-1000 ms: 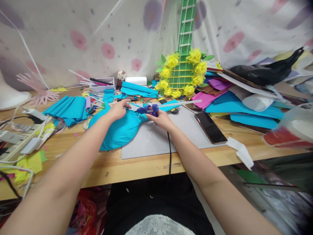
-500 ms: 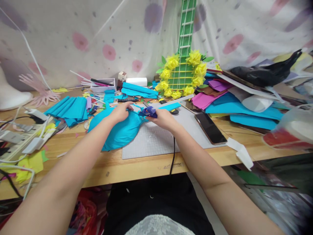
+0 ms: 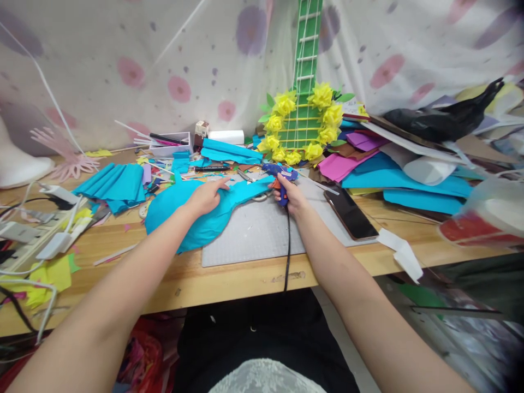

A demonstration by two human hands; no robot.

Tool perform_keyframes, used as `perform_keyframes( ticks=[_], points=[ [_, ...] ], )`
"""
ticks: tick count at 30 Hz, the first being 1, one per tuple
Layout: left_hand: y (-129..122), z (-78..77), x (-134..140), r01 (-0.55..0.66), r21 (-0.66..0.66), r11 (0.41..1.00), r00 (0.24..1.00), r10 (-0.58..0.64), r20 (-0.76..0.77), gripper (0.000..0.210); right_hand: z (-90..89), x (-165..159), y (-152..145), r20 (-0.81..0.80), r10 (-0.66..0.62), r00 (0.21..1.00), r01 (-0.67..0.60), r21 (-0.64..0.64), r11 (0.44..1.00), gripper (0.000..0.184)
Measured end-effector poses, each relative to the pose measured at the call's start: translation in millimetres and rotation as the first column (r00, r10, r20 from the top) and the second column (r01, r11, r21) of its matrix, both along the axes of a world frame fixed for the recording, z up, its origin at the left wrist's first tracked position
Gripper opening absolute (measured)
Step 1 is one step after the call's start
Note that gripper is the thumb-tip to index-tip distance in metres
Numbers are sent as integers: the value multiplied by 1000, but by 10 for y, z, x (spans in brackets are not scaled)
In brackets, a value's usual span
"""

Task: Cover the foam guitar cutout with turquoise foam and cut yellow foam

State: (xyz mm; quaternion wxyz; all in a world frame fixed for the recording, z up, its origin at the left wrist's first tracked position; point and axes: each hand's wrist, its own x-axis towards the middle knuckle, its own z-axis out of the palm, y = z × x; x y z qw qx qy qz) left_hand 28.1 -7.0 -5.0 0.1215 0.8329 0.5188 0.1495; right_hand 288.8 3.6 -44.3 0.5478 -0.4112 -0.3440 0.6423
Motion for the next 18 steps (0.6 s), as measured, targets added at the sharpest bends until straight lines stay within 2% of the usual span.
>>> perform_keyframes(
  ticks=[7, 13, 18],
  points=[
    [-95, -39, 38, 21, 125, 992, 995, -9, -102, 60, 20, -15, -41, 55, 18, 998, -19, 14, 1000, 35],
    [-121, -42, 97, 6, 163, 987, 969, 34, -245, 49, 5, -15, -51, 54, 32, 998, -34, 38, 999, 34],
    [-127, -52, 83, 23, 192, 981, 977, 19, -211, 56, 9, -20, -58, 46, 28, 999, -30, 41, 999, 35]
  ],
)
